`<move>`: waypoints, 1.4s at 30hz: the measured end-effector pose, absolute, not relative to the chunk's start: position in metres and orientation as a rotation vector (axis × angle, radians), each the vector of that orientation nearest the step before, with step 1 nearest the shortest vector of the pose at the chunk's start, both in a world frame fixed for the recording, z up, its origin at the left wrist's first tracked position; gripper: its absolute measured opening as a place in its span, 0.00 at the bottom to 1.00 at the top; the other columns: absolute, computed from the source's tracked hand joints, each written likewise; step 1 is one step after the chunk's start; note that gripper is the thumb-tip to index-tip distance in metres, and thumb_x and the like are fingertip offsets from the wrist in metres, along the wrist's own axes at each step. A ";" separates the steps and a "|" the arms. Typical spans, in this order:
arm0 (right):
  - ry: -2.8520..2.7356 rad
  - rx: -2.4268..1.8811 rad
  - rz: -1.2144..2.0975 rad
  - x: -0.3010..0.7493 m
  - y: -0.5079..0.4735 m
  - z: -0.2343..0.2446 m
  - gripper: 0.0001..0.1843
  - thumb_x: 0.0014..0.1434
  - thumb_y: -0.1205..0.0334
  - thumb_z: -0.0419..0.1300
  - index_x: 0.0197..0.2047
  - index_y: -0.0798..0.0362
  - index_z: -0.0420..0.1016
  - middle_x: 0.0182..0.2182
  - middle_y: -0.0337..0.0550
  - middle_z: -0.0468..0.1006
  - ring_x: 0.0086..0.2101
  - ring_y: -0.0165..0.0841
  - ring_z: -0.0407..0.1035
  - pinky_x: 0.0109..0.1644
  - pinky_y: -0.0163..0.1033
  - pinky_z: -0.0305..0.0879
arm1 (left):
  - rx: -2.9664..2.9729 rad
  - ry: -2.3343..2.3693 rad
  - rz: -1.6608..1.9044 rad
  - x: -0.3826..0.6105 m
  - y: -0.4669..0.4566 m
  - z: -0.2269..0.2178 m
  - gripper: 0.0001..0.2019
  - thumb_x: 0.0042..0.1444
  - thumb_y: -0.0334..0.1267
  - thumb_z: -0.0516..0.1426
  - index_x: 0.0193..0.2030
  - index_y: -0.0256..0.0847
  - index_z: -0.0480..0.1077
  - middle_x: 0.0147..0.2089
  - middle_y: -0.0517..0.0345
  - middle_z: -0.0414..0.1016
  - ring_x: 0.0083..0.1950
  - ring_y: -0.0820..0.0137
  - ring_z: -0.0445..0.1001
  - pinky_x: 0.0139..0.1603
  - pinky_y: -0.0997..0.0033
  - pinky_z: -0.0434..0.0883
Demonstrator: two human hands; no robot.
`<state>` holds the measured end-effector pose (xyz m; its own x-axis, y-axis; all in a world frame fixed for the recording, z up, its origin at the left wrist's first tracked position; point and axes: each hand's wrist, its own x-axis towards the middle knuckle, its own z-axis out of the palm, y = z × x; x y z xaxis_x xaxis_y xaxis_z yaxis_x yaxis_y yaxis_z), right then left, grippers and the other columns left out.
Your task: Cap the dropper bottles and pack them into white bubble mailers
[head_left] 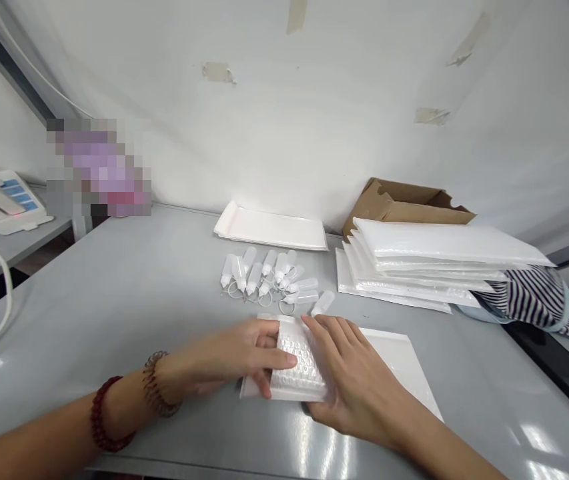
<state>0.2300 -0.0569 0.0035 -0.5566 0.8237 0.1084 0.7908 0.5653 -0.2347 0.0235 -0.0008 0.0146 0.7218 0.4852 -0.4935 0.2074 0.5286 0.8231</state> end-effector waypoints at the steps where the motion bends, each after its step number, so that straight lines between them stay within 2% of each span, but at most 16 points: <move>1: -2.586 -1.340 0.220 0.230 -0.057 0.003 0.44 0.42 0.63 0.58 0.63 0.62 0.51 0.51 0.59 0.65 0.50 0.50 0.60 0.53 0.56 0.62 | 1.044 0.731 0.188 0.023 -0.002 0.016 0.13 0.53 0.39 0.62 0.45 0.38 0.71 0.38 0.58 0.74 0.36 0.74 0.72 0.31 0.79 0.71; 4: -2.574 -1.308 0.194 0.229 -0.059 0.002 0.45 0.42 0.66 0.57 0.64 0.62 0.49 0.50 0.58 0.65 0.49 0.49 0.60 0.52 0.54 0.63 | 1.075 0.588 0.162 0.021 -0.005 0.018 0.17 0.54 0.38 0.61 0.51 0.43 0.69 0.40 0.60 0.73 0.35 0.75 0.71 0.32 0.79 0.69; 6: -2.579 -1.320 0.211 0.230 -0.059 0.004 0.45 0.42 0.67 0.57 0.64 0.62 0.48 0.49 0.57 0.66 0.47 0.48 0.62 0.50 0.53 0.63 | 1.116 0.527 0.143 0.020 -0.005 0.018 0.17 0.56 0.39 0.60 0.52 0.43 0.70 0.41 0.59 0.74 0.35 0.75 0.72 0.36 0.77 0.70; 8: -2.602 -1.363 0.275 0.234 -0.057 0.010 0.42 0.43 0.68 0.57 0.62 0.61 0.52 0.47 0.55 0.68 0.46 0.47 0.63 0.49 0.53 0.64 | 1.189 0.538 0.157 0.019 -0.003 0.016 0.14 0.58 0.41 0.58 0.50 0.40 0.72 0.40 0.56 0.76 0.33 0.74 0.74 0.37 0.74 0.71; 11: -2.631 -1.491 0.408 0.250 -0.051 0.023 0.31 0.44 0.71 0.56 0.54 0.56 0.62 0.44 0.50 0.70 0.44 0.45 0.64 0.48 0.51 0.64 | 1.406 0.719 0.344 0.018 0.001 0.011 0.15 0.62 0.45 0.53 0.43 0.36 0.74 0.36 0.53 0.79 0.31 0.71 0.76 0.33 0.72 0.73; 14: -2.595 -1.663 0.460 0.272 -0.043 0.035 0.29 0.43 0.73 0.55 0.51 0.51 0.64 0.42 0.46 0.70 0.43 0.43 0.65 0.46 0.48 0.63 | 1.605 0.929 0.560 0.017 0.003 0.006 0.12 0.62 0.41 0.52 0.39 0.36 0.74 0.35 0.53 0.78 0.34 0.69 0.75 0.35 0.71 0.73; 17: -2.590 -1.764 0.566 0.292 -0.039 0.038 0.27 0.43 0.73 0.55 0.49 0.49 0.64 0.43 0.45 0.69 0.44 0.43 0.64 0.47 0.47 0.63 | 1.947 0.872 0.667 0.018 0.000 -0.002 0.10 0.61 0.32 0.51 0.44 0.37 0.73 0.45 0.49 0.75 0.45 0.66 0.72 0.47 0.65 0.71; 21: -2.613 -1.804 0.743 0.306 -0.038 0.035 0.25 0.42 0.72 0.55 0.46 0.49 0.65 0.43 0.45 0.69 0.43 0.41 0.64 0.46 0.45 0.63 | 2.503 0.694 0.535 0.025 -0.008 -0.013 0.20 0.62 0.23 0.45 0.57 0.38 0.66 0.61 0.43 0.61 0.59 0.59 0.63 0.56 0.57 0.68; 24: -2.619 -1.812 0.799 0.309 -0.039 0.033 0.26 0.42 0.72 0.55 0.48 0.50 0.66 0.43 0.45 0.69 0.43 0.41 0.65 0.47 0.45 0.62 | 2.639 0.744 0.394 0.035 -0.010 -0.017 0.19 0.65 0.30 0.47 0.62 0.36 0.61 0.64 0.41 0.58 0.59 0.55 0.61 0.56 0.53 0.68; 27: -2.614 -1.810 0.792 0.310 -0.040 0.031 0.29 0.42 0.72 0.56 0.50 0.49 0.65 0.44 0.45 0.70 0.44 0.41 0.65 0.48 0.45 0.62 | 2.664 0.804 0.373 0.043 -0.010 -0.017 0.23 0.65 0.43 0.52 0.62 0.32 0.60 0.61 0.41 0.61 0.56 0.53 0.63 0.55 0.50 0.69; 29: -2.612 -1.797 0.764 0.310 -0.041 0.029 0.30 0.43 0.73 0.56 0.52 0.49 0.65 0.45 0.45 0.70 0.44 0.41 0.65 0.48 0.45 0.62 | 2.657 0.820 0.386 0.045 -0.009 -0.016 0.24 0.64 0.45 0.53 0.60 0.30 0.61 0.59 0.41 0.64 0.54 0.55 0.64 0.55 0.52 0.69; 31: -2.620 -1.757 0.734 0.311 -0.041 0.027 0.31 0.43 0.73 0.56 0.53 0.50 0.64 0.45 0.46 0.70 0.45 0.41 0.65 0.48 0.45 0.63 | 2.638 0.839 0.394 0.044 -0.008 -0.014 0.21 0.65 0.44 0.52 0.57 0.30 0.63 0.56 0.43 0.66 0.53 0.57 0.64 0.54 0.54 0.69; 35: -2.616 -1.746 0.652 0.311 -0.039 0.023 0.31 0.44 0.74 0.56 0.53 0.49 0.65 0.44 0.46 0.71 0.44 0.42 0.66 0.47 0.46 0.64 | 2.587 0.902 0.388 0.036 -0.008 -0.013 0.11 0.66 0.34 0.48 0.49 0.32 0.66 0.50 0.44 0.67 0.51 0.59 0.65 0.52 0.58 0.70; 39: -2.575 -1.769 0.516 0.309 -0.039 0.022 0.30 0.47 0.72 0.57 0.55 0.48 0.64 0.44 0.46 0.71 0.44 0.43 0.67 0.46 0.48 0.66 | 2.521 0.977 0.353 0.030 -0.007 -0.015 0.11 0.64 0.28 0.44 0.38 0.36 0.67 0.41 0.49 0.67 0.42 0.63 0.67 0.44 0.61 0.70; 42: -2.570 -1.754 0.465 0.304 -0.038 0.023 0.32 0.50 0.71 0.58 0.58 0.49 0.61 0.47 0.47 0.70 0.48 0.44 0.66 0.49 0.49 0.66 | 2.431 1.059 0.341 0.026 -0.006 -0.016 0.09 0.60 0.26 0.46 0.33 0.37 0.64 0.36 0.53 0.66 0.35 0.66 0.66 0.36 0.65 0.67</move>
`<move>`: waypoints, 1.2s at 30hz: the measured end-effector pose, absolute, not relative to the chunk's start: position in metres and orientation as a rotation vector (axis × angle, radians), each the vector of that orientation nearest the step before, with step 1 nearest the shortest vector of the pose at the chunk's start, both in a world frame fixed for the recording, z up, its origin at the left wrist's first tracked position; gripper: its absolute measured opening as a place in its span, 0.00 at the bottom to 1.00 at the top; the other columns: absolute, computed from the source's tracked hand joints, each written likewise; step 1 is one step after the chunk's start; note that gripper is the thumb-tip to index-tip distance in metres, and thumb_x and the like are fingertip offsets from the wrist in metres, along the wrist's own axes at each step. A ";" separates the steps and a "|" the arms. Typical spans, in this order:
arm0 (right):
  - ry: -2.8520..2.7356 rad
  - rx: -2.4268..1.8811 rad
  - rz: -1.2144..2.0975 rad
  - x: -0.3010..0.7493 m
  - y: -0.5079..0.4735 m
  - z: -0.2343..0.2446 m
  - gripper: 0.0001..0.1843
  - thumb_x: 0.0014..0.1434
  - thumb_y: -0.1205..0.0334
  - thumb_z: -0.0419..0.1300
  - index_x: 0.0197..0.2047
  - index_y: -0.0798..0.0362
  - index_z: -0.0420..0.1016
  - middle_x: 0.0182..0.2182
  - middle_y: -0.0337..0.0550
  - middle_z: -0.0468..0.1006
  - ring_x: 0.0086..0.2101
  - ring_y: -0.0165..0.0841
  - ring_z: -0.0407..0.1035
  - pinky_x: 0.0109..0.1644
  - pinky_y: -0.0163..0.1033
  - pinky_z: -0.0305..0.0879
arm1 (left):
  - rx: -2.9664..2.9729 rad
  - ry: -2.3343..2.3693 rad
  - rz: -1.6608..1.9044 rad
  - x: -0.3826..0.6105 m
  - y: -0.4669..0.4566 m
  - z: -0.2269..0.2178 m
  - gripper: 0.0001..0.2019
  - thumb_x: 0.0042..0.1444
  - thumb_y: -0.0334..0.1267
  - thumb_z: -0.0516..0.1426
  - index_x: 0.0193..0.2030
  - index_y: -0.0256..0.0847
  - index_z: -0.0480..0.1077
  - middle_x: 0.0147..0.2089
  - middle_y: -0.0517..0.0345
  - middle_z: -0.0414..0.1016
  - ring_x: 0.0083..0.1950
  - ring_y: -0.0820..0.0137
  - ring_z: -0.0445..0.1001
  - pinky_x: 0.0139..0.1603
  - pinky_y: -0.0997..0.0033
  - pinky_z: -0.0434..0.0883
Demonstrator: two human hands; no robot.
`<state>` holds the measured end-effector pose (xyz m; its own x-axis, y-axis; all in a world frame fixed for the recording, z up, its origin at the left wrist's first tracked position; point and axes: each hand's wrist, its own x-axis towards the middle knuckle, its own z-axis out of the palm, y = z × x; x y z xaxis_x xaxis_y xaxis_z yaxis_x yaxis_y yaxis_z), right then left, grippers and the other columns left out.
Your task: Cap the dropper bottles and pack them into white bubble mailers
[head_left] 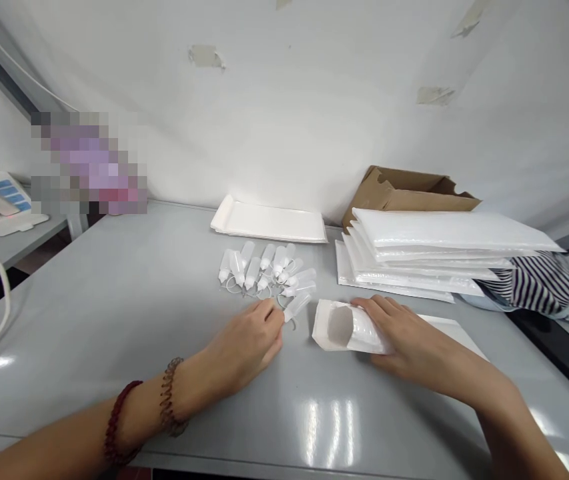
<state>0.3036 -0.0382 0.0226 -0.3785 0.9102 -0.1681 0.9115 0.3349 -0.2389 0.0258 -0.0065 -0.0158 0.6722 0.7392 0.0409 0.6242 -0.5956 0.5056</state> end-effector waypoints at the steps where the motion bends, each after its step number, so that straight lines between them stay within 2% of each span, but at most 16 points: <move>1: 2.562 1.747 -0.464 0.302 -0.038 0.023 0.32 0.50 0.70 0.58 0.59 0.49 0.60 0.48 0.48 0.70 0.49 0.44 0.65 0.50 0.50 0.66 | 2.390 1.088 0.342 0.024 -0.006 -0.015 0.08 0.58 0.26 0.47 0.31 0.38 0.64 0.35 0.54 0.66 0.34 0.67 0.65 0.34 0.66 0.66; 8: 2.593 1.732 -0.345 0.297 -0.035 0.015 0.38 0.51 0.69 0.56 0.65 0.54 0.50 0.55 0.55 0.65 0.56 0.47 0.59 0.55 0.54 0.63 | 2.005 1.191 0.348 0.012 0.007 0.007 0.02 0.47 0.30 0.53 0.26 0.39 0.64 0.25 0.62 0.68 0.27 0.72 0.67 0.27 0.76 0.64; 14: 2.690 1.660 -0.209 0.289 -0.036 0.012 0.46 0.52 0.67 0.55 0.69 0.56 0.35 0.53 0.58 0.65 0.56 0.51 0.59 0.54 0.60 0.60 | 1.799 1.104 0.288 0.006 0.010 0.026 0.01 0.45 0.31 0.55 0.26 0.39 0.68 0.24 0.63 0.69 0.25 0.74 0.67 0.24 0.79 0.65; 16: 2.744 1.596 -0.226 0.278 -0.038 0.014 0.44 0.54 0.65 0.54 0.69 0.58 0.35 0.51 0.58 0.67 0.53 0.50 0.61 0.55 0.61 0.58 | 1.773 1.067 0.251 0.007 0.008 0.026 0.02 0.43 0.30 0.56 0.25 0.39 0.68 0.23 0.64 0.68 0.24 0.75 0.66 0.23 0.80 0.64; 22: 2.860 1.513 -0.244 0.243 -0.049 0.014 0.40 0.53 0.63 0.55 0.65 0.65 0.45 0.45 0.58 0.69 0.45 0.49 0.63 0.51 0.60 0.60 | 1.761 1.058 0.227 0.011 -0.001 0.022 0.02 0.43 0.30 0.57 0.24 0.39 0.67 0.19 0.66 0.67 0.22 0.77 0.64 0.21 0.81 0.61; 27: 2.890 1.537 -0.226 0.238 -0.054 0.009 0.42 0.51 0.64 0.55 0.66 0.64 0.43 0.45 0.57 0.68 0.44 0.48 0.62 0.49 0.57 0.62 | 1.785 1.166 0.311 0.011 -0.005 0.024 0.02 0.45 0.31 0.57 0.24 0.39 0.67 0.19 0.65 0.68 0.21 0.75 0.66 0.21 0.79 0.62; 32: 2.918 1.590 -0.199 0.233 -0.057 0.004 0.45 0.49 0.67 0.55 0.67 0.62 0.38 0.43 0.54 0.67 0.42 0.46 0.61 0.46 0.54 0.64 | 1.917 1.139 0.597 0.019 -0.022 0.013 0.04 0.49 0.30 0.55 0.25 0.39 0.68 0.26 0.60 0.74 0.27 0.72 0.72 0.29 0.76 0.68; 36: 2.963 1.572 -0.251 0.226 -0.062 0.001 0.48 0.48 0.67 0.55 0.68 0.61 0.35 0.44 0.54 0.66 0.42 0.46 0.60 0.46 0.55 0.64 | 2.087 0.982 0.687 0.026 -0.034 0.006 0.08 0.55 0.27 0.52 0.28 0.39 0.69 0.28 0.60 0.73 0.28 0.74 0.68 0.30 0.75 0.64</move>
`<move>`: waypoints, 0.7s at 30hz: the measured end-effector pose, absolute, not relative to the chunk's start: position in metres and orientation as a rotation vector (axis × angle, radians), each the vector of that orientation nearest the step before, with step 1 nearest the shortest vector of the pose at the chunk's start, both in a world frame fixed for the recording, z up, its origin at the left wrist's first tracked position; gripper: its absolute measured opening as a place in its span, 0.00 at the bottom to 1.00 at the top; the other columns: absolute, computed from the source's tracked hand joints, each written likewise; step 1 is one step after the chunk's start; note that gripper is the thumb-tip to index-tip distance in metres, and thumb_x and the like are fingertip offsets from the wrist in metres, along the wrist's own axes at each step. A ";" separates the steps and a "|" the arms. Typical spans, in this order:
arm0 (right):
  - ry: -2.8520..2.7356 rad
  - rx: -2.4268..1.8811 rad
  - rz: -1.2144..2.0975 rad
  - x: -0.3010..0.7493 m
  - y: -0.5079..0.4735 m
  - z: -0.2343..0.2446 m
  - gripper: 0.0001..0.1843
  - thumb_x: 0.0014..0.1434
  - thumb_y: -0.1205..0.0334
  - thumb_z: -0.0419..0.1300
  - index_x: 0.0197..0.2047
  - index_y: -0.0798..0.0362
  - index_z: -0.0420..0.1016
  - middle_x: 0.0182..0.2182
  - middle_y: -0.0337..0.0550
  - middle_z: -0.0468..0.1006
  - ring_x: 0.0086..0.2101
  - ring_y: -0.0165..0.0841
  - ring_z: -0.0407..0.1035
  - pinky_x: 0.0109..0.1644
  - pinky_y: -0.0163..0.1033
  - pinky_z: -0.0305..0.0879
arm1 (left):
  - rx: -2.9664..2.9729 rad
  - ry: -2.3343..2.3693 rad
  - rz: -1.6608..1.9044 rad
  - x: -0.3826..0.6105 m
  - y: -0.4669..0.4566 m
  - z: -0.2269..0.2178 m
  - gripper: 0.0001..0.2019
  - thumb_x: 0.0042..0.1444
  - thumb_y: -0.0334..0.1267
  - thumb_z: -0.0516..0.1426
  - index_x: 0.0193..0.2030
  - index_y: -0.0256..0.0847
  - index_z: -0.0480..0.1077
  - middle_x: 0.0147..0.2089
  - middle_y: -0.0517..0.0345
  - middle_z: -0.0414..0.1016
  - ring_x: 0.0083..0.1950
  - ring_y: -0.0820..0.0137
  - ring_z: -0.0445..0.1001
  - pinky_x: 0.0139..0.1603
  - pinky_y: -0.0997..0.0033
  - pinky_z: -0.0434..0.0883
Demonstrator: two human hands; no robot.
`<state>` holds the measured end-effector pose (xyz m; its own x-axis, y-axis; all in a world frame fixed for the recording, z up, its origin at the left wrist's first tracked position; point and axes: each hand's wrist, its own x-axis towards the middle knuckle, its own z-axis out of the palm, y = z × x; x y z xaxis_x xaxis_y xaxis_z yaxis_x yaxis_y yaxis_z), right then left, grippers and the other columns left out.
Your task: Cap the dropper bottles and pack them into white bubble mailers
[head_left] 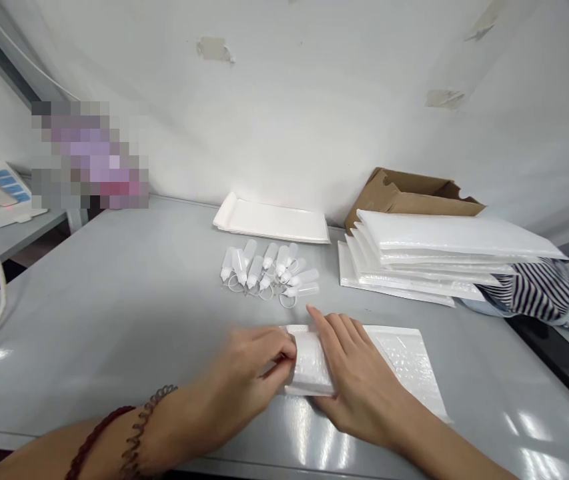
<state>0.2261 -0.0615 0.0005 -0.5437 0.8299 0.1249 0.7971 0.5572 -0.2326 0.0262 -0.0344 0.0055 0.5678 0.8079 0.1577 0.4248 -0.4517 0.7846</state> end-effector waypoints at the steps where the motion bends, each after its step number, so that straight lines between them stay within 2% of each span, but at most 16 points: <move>1: -2.566 -1.357 0.236 0.225 -0.062 0.000 0.47 0.48 0.67 0.55 0.68 0.61 0.35 0.44 0.54 0.66 0.41 0.45 0.60 0.46 0.54 0.64 | 2.099 0.927 0.653 0.027 -0.035 0.006 0.09 0.56 0.27 0.51 0.27 0.39 0.69 0.27 0.61 0.73 0.28 0.74 0.67 0.30 0.75 0.63; 4: -2.534 -1.347 0.268 0.226 -0.062 0.000 0.46 0.49 0.66 0.55 0.67 0.60 0.36 0.44 0.54 0.66 0.41 0.45 0.61 0.45 0.54 0.64 | 2.050 0.778 0.513 0.025 -0.031 0.013 0.13 0.59 0.26 0.49 0.26 0.39 0.70 0.28 0.60 0.73 0.30 0.73 0.68 0.33 0.74 0.64; 7: -2.499 -1.367 0.269 0.230 -0.060 0.002 0.44 0.50 0.66 0.55 0.67 0.59 0.38 0.45 0.54 0.66 0.42 0.45 0.61 0.45 0.53 0.64 | 1.931 0.778 0.510 0.019 -0.024 0.025 0.12 0.61 0.32 0.51 0.32 0.40 0.74 0.33 0.59 0.77 0.34 0.71 0.72 0.35 0.74 0.68; 11: -2.478 -1.398 0.260 0.234 -0.057 0.005 0.42 0.51 0.66 0.55 0.66 0.60 0.42 0.44 0.54 0.66 0.41 0.44 0.61 0.43 0.52 0.65 | 1.806 1.153 0.806 0.006 -0.007 0.027 0.11 0.61 0.40 0.54 0.42 0.41 0.75 0.37 0.58 0.80 0.37 0.68 0.77 0.37 0.73 0.73; 14: -2.478 -1.383 0.261 0.234 -0.057 0.007 0.41 0.51 0.67 0.55 0.66 0.60 0.42 0.44 0.54 0.66 0.42 0.45 0.61 0.44 0.52 0.65 | 2.122 1.579 0.922 -0.006 0.012 0.018 0.14 0.63 0.39 0.49 0.49 0.40 0.73 0.44 0.54 0.77 0.38 0.67 0.75 0.37 0.70 0.71; 17: -2.477 -1.370 0.279 0.234 -0.057 0.008 0.41 0.51 0.67 0.55 0.66 0.59 0.42 0.44 0.53 0.66 0.42 0.44 0.60 0.45 0.52 0.64 | 2.435 1.764 0.507 -0.015 0.027 0.007 0.20 0.64 0.33 0.43 0.60 0.44 0.64 0.41 0.54 0.73 0.33 0.68 0.72 0.33 0.71 0.67; 21: -2.493 -1.357 0.298 0.234 -0.057 0.009 0.41 0.50 0.68 0.55 0.65 0.59 0.43 0.45 0.53 0.66 0.42 0.44 0.61 0.45 0.52 0.64 | 2.533 1.696 0.228 -0.016 0.033 -0.001 0.23 0.61 0.29 0.44 0.60 0.44 0.64 0.40 0.54 0.71 0.29 0.69 0.71 0.27 0.73 0.62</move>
<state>0.2341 -0.0569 0.0088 -0.5161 0.8431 0.1510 0.7839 0.5360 -0.3134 -0.0164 0.0327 -0.0008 0.3743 0.9241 0.0764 0.9114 -0.3819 0.1533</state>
